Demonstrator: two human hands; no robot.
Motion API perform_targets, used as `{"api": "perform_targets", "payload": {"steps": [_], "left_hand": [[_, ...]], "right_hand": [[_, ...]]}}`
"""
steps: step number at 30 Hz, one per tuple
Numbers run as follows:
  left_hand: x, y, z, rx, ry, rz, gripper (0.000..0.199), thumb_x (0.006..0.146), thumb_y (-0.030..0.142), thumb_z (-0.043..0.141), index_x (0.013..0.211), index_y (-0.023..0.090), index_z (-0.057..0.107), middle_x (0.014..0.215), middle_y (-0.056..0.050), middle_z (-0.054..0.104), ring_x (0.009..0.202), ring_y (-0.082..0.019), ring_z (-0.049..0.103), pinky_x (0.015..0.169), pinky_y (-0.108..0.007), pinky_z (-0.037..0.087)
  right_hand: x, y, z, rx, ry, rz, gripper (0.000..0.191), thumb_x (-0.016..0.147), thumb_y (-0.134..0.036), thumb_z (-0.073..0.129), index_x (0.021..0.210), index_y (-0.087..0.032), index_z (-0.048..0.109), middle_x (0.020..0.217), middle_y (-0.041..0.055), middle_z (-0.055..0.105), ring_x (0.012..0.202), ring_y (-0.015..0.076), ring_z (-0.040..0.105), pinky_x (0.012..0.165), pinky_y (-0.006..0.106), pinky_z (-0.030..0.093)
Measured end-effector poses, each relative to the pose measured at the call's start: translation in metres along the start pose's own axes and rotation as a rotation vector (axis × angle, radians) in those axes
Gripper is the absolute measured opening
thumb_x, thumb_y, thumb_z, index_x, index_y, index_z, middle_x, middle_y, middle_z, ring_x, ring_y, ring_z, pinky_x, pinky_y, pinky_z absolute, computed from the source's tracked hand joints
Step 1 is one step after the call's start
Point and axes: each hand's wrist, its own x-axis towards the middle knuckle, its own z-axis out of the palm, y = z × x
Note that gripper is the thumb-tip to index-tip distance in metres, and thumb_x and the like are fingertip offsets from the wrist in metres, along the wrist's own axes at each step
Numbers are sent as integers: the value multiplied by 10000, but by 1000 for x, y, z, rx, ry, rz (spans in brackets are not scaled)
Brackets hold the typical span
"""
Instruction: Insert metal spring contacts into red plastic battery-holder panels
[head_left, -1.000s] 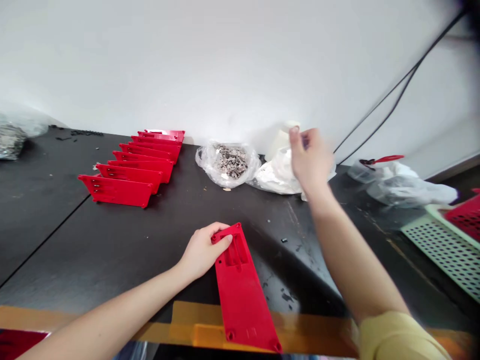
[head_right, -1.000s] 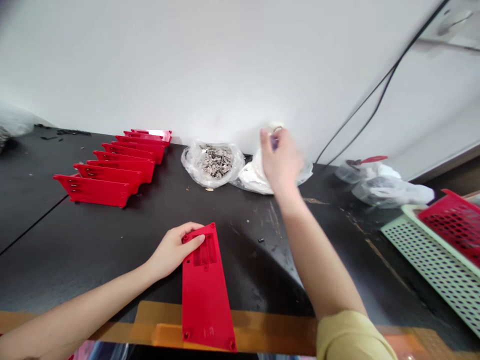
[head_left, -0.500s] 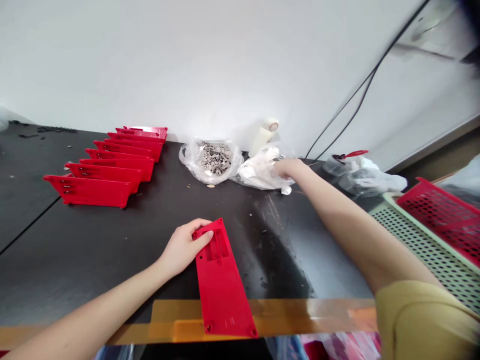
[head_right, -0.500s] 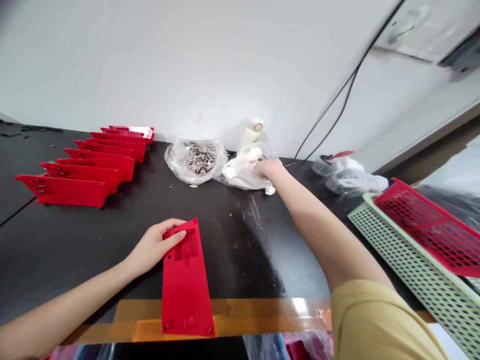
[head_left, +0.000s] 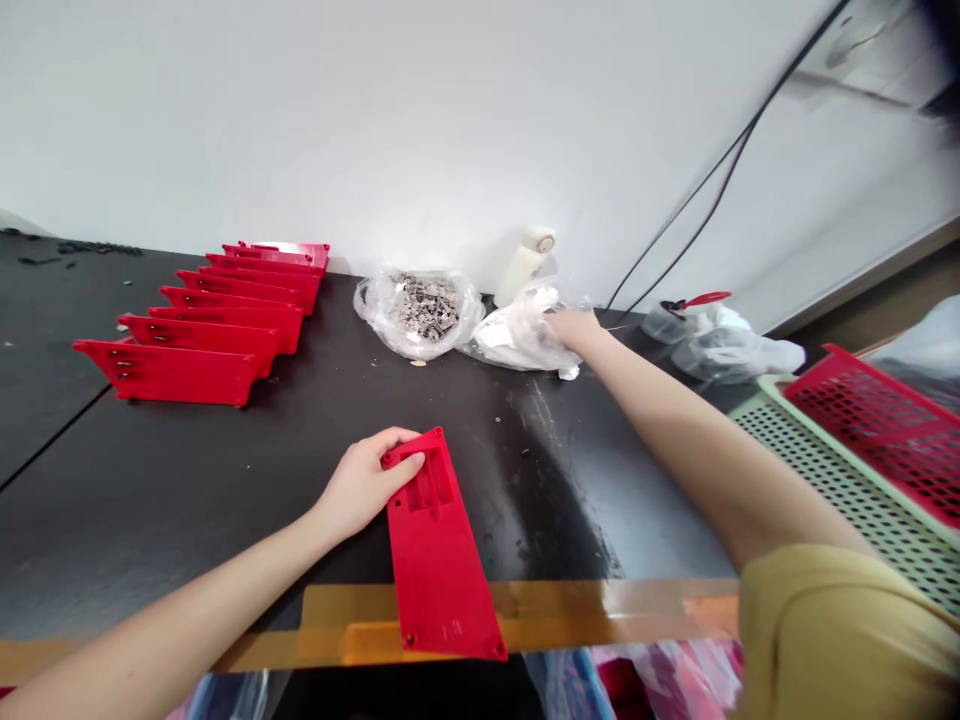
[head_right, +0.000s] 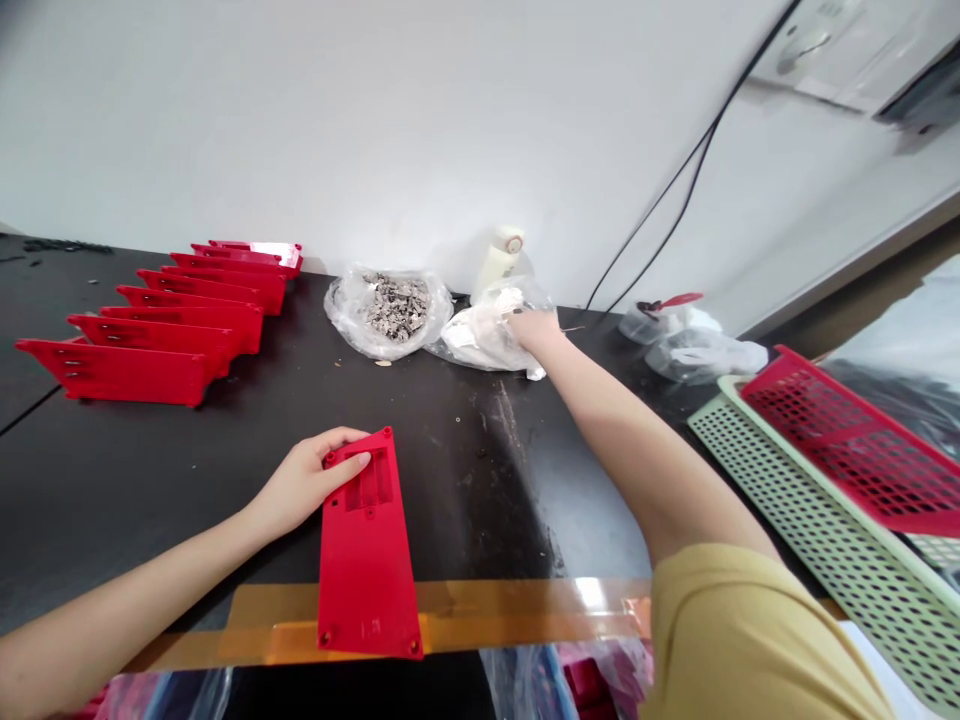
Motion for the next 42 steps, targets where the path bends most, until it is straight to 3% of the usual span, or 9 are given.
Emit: {"api": "perform_targets", "payload": {"steps": [10,17,21,24,28,31,35,38,42], "left_hand": [[1,0,0,-44,-8,-32,430,798,531,648,1050,184,668,947,-63,750,820,-234,700,745,-324,546],[-1,1,0,-24,-9,-24,416,796,515,647,1046,184,670,961,-65,750,834,-243,700,752,-338,548],[0,1,1,-29,-12,-12,436,778,481,665,1094,182,646,1031,-72,744,885,-256,705,790,-356,552],[1,1,0,-20,-6,8,440,763,445,682,1114,184,634,1081,-72,733,939,-260,702,833,-364,549],[2,0,-2,28,-29,40,429,765,386,683,1141,187,623,1115,-65,716,992,-258,687,894,-372,530],[1,1,-5,53,-52,64,437,768,350,680,1166,189,602,1177,-70,691,1049,-264,665,941,-388,511],[-1,1,-5,27,-56,90,449,776,364,686,1177,202,566,1234,-72,657,1042,-241,656,930,-373,507],[-4,3,-4,165,122,129,514,748,441,725,1152,190,528,1239,-92,592,865,-190,643,775,-339,519],[-6,6,-6,470,412,442,417,742,458,771,967,181,556,1059,-56,560,888,-180,587,781,-317,476]], "right_hand": [[-19,-2,-16,60,-55,37,337,878,-179,532,1185,-108,653,1085,195,679,989,305,632,815,383,464],[-78,-8,-52,211,417,100,376,989,-343,409,1267,-136,557,1079,182,676,966,308,636,799,395,468],[-125,-37,-65,735,664,-32,225,902,-377,603,980,-184,690,850,75,703,793,213,637,757,328,478],[-156,-70,-66,1063,407,-164,180,802,-366,704,825,-188,723,715,33,685,630,152,571,620,281,446],[-182,-111,-59,1196,-46,-470,215,818,-390,680,862,-189,744,722,11,687,602,113,534,579,252,407],[-187,-132,-50,1274,-88,-575,264,800,-413,724,912,-174,738,713,1,662,621,106,521,600,244,400],[-181,-145,-41,1283,-107,-534,287,763,-443,760,813,-161,740,665,0,631,601,103,480,568,238,361],[-177,-150,-38,1307,-113,-449,296,732,-434,776,734,-153,685,615,-11,597,559,95,456,536,232,354],[-178,-154,-40,1470,-136,-372,359,646,-429,844,688,-159,610,580,-28,575,502,77,427,496,222,346]]}}
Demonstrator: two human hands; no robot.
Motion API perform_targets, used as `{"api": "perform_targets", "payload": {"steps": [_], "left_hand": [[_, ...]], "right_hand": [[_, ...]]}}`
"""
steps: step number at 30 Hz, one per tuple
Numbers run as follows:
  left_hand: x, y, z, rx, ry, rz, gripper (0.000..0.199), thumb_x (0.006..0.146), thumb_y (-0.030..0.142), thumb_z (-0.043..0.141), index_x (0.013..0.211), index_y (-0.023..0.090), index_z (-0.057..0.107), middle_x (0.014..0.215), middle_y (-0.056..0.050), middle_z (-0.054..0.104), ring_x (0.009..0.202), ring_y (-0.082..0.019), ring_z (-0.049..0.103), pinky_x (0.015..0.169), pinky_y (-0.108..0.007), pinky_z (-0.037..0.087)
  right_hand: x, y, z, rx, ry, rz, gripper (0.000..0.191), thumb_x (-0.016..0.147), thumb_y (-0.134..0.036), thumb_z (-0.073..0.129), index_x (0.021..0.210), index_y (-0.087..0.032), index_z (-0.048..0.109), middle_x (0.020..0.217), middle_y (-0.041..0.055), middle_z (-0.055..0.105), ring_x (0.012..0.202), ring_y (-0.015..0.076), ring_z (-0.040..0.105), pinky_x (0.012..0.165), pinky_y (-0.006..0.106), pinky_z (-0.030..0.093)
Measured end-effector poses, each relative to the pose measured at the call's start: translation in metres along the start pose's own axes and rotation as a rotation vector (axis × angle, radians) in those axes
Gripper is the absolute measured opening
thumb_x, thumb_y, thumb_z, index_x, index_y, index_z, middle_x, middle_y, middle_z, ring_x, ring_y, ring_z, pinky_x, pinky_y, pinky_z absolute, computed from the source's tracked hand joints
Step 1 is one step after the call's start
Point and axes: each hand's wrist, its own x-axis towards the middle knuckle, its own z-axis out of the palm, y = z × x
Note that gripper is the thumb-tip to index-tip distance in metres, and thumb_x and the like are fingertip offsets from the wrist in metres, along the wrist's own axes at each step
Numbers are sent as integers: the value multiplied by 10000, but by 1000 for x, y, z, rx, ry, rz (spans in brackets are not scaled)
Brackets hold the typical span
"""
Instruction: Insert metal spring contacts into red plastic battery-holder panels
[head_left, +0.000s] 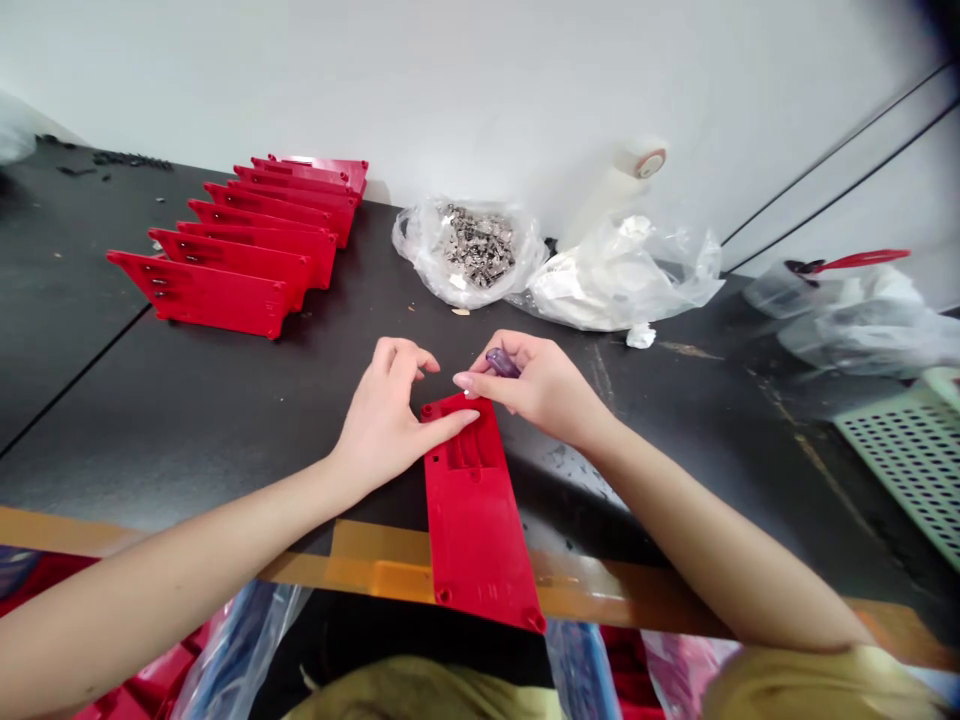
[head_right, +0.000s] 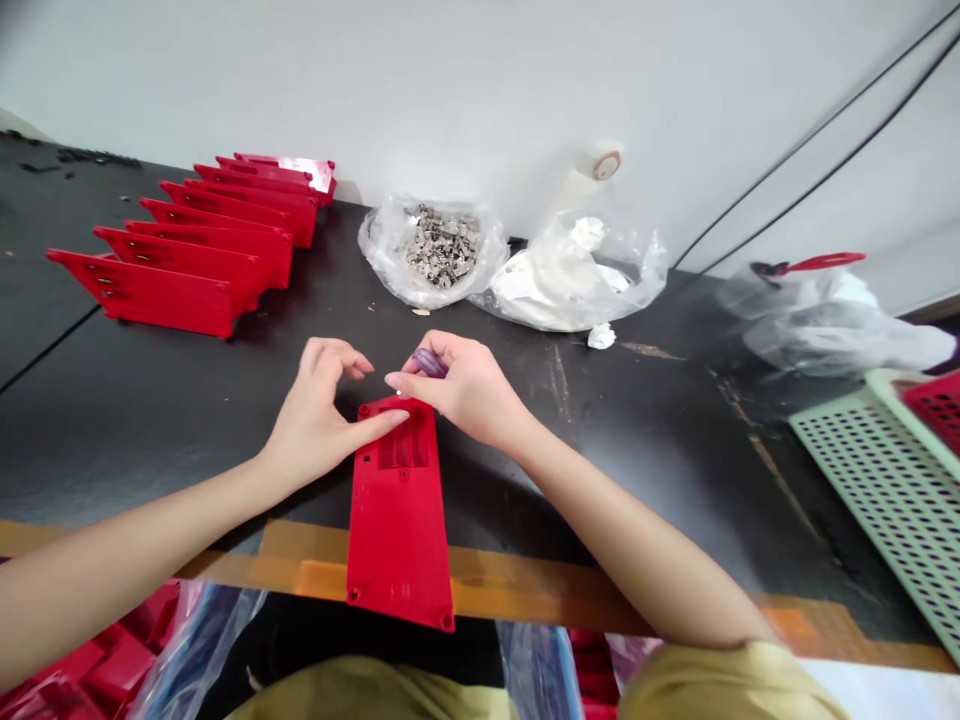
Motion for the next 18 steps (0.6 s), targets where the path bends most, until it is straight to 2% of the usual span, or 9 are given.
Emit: {"api": "perform_targets", "payload": {"steps": [3,5,9,12,15,18], "left_hand": [[2,-1,-3,93,55,193,260,840,425,714,870,195,597,887,-5,612,872,-165,587,811,-301,435],[3,-2,-3,134,64,235,208,880,391,681,842,196,619,845,7,644,833,-150,595,801,-291,421],[2,-3,-3,197,72,215,146,912,343,637,875,204,662,865,0,692,831,-152,616,811,-294,423],[2,-3,-3,210,58,199,127,922,299,600,885,209,681,874,-8,714,851,-161,634,825,-300,426],[3,-3,-4,127,52,138,164,929,295,586,852,207,701,869,-7,734,839,-160,652,834,-301,435],[5,-3,-3,16,26,77,175,917,328,606,858,223,733,876,-1,752,819,-162,663,865,-313,446]], "right_hand": [[0,-2,5,102,9,4,400,618,-454,866,688,-155,611,605,-10,609,491,75,445,476,220,350],[0,-3,8,140,-6,30,424,609,-482,869,688,-147,621,570,-11,592,471,76,444,458,218,341],[-1,-5,8,194,-55,61,432,627,-503,855,719,-136,648,556,-12,596,441,67,429,454,219,339],[-2,-7,2,133,-100,38,372,675,-465,833,770,-131,701,592,-7,616,471,73,457,486,227,369],[-1,-7,-5,48,-184,-33,323,722,-421,802,886,-148,748,710,13,677,586,106,535,567,245,427],[1,-6,-9,-72,-155,-164,231,781,-388,748,872,-176,747,804,23,706,708,140,590,666,270,458]]}}
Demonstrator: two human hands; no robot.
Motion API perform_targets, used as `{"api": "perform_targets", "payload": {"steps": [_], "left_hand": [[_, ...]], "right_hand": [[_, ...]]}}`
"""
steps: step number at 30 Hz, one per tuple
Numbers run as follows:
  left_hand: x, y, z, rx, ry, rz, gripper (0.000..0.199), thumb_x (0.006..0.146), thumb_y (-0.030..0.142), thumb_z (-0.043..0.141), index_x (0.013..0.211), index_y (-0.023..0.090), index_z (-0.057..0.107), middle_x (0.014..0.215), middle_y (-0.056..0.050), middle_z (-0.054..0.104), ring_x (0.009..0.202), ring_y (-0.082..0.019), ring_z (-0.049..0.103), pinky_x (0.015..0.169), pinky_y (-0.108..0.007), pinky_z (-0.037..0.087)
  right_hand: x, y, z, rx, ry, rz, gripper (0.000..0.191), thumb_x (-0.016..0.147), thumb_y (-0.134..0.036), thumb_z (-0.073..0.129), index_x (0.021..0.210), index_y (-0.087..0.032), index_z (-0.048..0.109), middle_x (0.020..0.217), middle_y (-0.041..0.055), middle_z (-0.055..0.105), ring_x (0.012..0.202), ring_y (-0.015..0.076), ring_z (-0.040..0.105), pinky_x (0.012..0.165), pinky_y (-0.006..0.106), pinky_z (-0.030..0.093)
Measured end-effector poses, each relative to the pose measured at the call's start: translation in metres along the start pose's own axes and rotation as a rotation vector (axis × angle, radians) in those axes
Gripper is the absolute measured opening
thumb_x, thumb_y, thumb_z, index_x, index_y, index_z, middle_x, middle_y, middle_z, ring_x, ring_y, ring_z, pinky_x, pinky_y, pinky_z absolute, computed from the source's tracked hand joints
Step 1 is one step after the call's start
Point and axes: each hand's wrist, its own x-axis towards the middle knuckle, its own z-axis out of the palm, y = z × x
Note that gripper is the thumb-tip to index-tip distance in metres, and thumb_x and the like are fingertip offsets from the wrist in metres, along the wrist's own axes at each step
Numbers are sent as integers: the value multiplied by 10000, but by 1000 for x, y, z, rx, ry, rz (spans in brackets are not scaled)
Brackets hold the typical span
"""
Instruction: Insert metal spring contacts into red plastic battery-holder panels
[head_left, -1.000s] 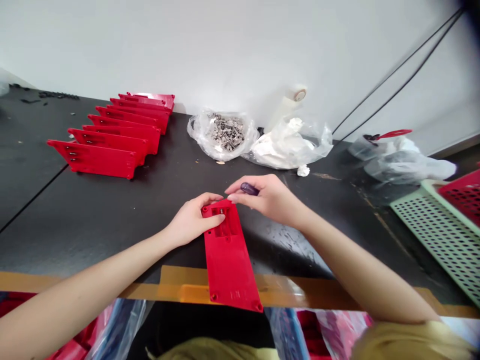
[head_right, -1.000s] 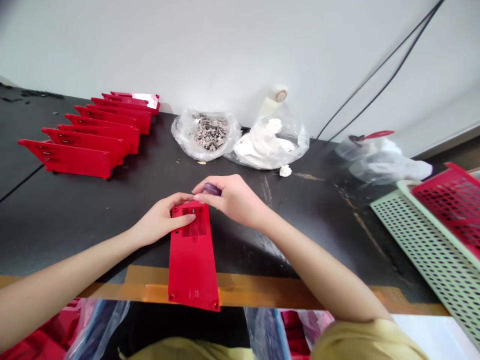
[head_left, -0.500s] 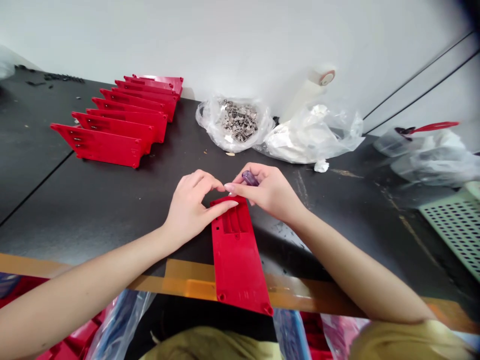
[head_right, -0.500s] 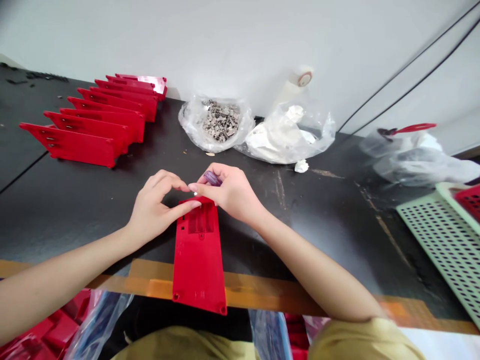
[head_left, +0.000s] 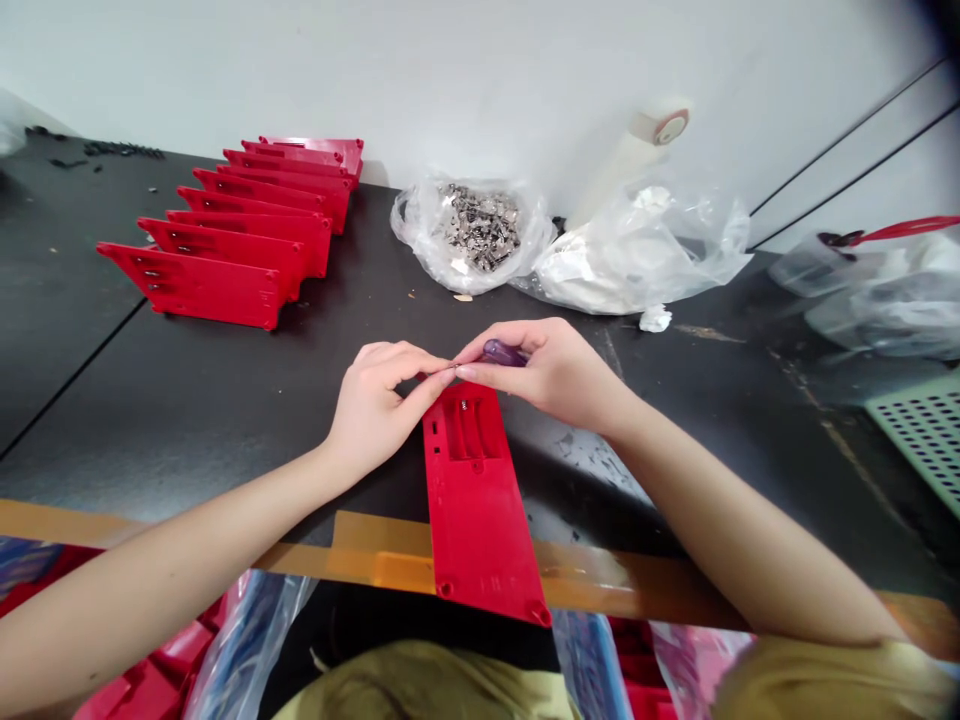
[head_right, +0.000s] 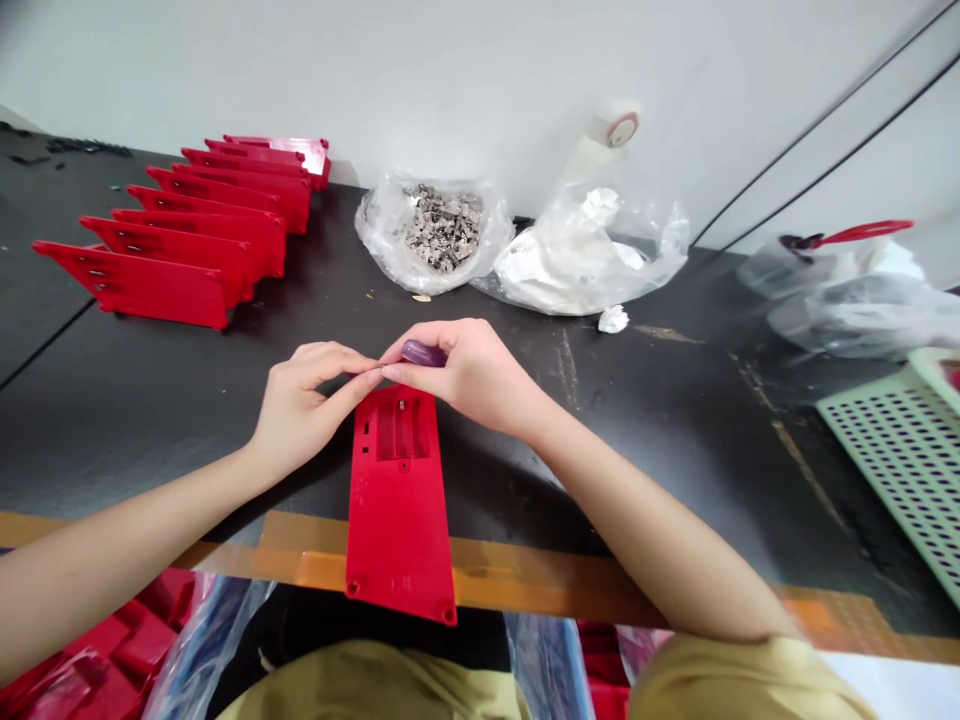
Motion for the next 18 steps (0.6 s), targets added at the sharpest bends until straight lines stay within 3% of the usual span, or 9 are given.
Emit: {"api": "perform_targets", "payload": {"steps": [4,8,13,18], "left_hand": [[1,1,0,-113,-39,-29,169,895,332,625,880,223,753,875,-9,751,807,-164,661,859,-310,457],[2,0,-3,-84,-53,-143,151,880,261,570,889,193,705,869,-5,698,754,-137,613,736,-264,441],[4,-5,-5,-73,-142,-359,175,871,300,525,791,190,634,674,40,618,617,-115,541,612,-238,378],[3,-3,-2,-56,-204,-348,198,857,291,507,743,187,630,641,45,612,596,-112,520,594,-234,348]], "right_hand": [[2,2,-4,-160,12,-145,154,833,-333,691,833,-180,705,859,27,683,773,146,593,725,270,451],[0,0,-9,-203,-79,-106,132,856,-318,671,851,-188,697,864,13,670,768,134,586,722,253,435],[-4,-1,-4,-267,-161,-108,122,867,-265,637,838,-169,707,823,13,632,714,113,550,682,237,402],[-4,3,4,-381,-127,-97,118,868,-236,615,819,-164,696,819,19,637,715,117,549,678,241,381]]}}
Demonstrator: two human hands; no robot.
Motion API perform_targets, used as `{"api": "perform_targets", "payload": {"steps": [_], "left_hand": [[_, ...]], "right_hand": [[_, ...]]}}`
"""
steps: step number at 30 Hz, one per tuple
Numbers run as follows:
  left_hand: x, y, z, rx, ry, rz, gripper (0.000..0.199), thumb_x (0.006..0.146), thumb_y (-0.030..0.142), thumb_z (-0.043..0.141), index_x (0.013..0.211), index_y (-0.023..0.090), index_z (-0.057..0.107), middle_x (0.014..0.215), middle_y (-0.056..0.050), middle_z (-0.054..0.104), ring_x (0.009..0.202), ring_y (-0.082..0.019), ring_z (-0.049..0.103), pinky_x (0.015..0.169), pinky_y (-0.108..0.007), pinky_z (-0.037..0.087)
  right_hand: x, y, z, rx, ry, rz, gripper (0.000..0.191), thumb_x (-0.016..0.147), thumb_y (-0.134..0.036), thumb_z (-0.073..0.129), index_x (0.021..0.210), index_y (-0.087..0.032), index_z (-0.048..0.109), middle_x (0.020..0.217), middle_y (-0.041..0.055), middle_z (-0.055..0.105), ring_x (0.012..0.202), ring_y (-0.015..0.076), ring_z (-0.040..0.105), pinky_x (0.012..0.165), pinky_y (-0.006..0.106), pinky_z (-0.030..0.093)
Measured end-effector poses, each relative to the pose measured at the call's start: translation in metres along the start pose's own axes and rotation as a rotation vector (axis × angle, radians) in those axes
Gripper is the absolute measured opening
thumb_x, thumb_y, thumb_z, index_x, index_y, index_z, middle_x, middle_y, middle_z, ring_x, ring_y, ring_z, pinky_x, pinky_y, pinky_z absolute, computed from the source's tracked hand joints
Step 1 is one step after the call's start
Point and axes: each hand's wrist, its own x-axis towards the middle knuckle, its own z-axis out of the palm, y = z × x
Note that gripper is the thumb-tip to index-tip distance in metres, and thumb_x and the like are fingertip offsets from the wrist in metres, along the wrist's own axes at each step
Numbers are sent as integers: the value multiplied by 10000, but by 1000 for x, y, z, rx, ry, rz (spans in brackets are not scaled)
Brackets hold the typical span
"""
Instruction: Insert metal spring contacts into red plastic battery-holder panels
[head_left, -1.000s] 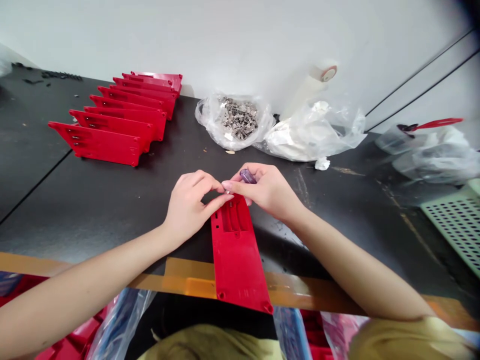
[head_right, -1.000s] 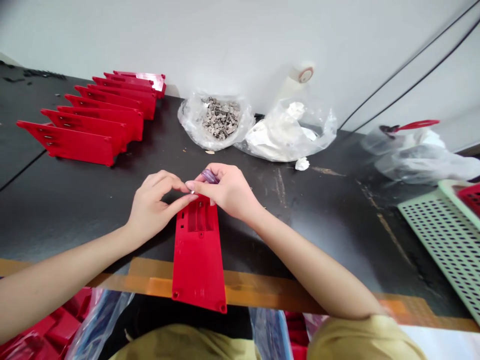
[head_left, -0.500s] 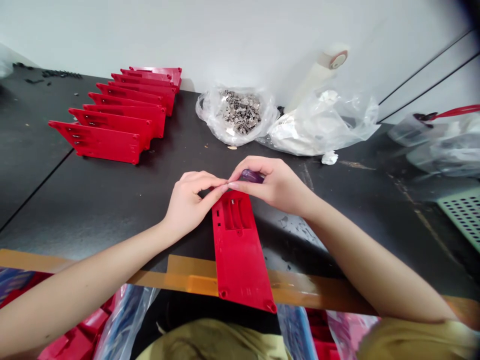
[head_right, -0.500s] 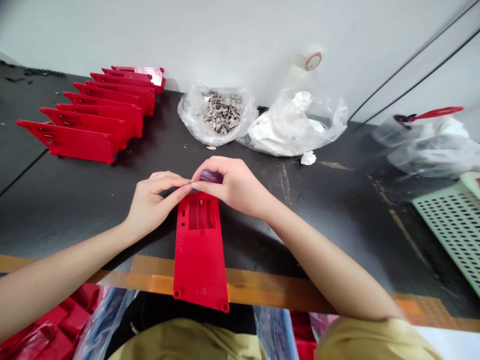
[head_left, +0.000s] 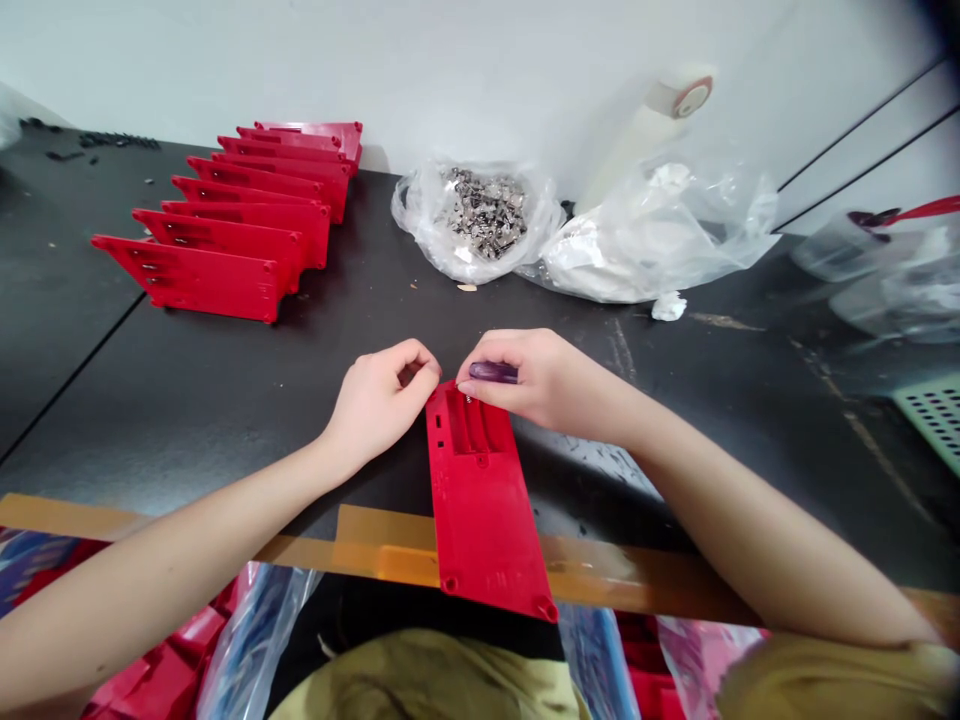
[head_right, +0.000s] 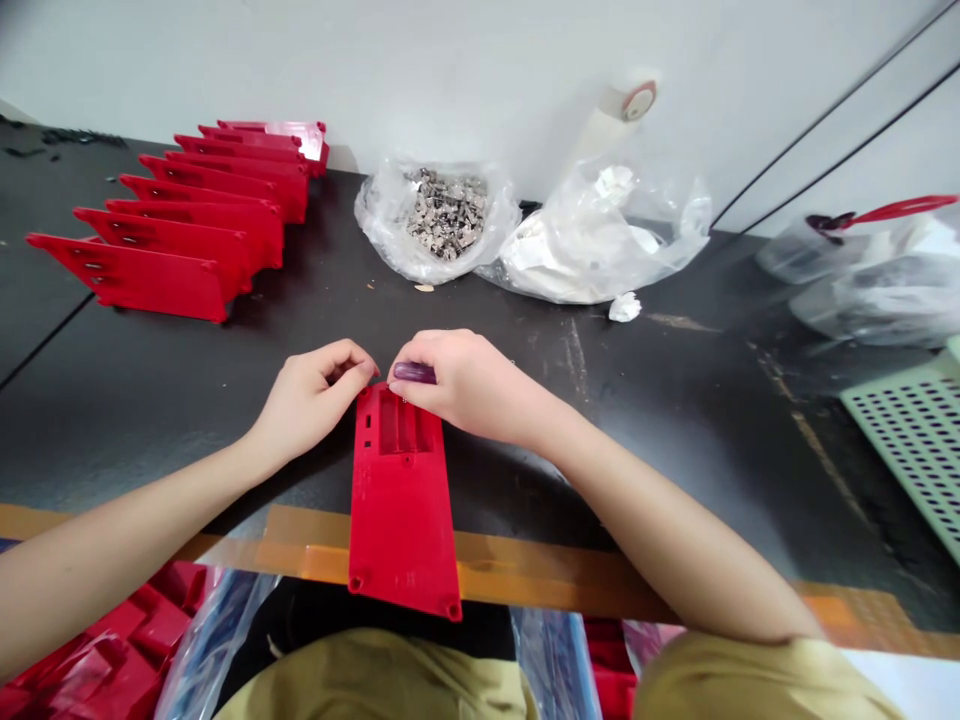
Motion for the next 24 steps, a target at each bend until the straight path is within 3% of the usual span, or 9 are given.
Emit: {"api": "perform_targets", "payload": {"steps": [24], "left_hand": [[0,2,2,-30,-75,-34,217,859,300,518,725,178,638,612,59,585,572,-94,491,578,-225,328]], "right_hand": [[-3,-2,10,-219,47,-114,87,848,-119,642,798,-138,711,825,39,659,720,134,599,654,239,411]]}}
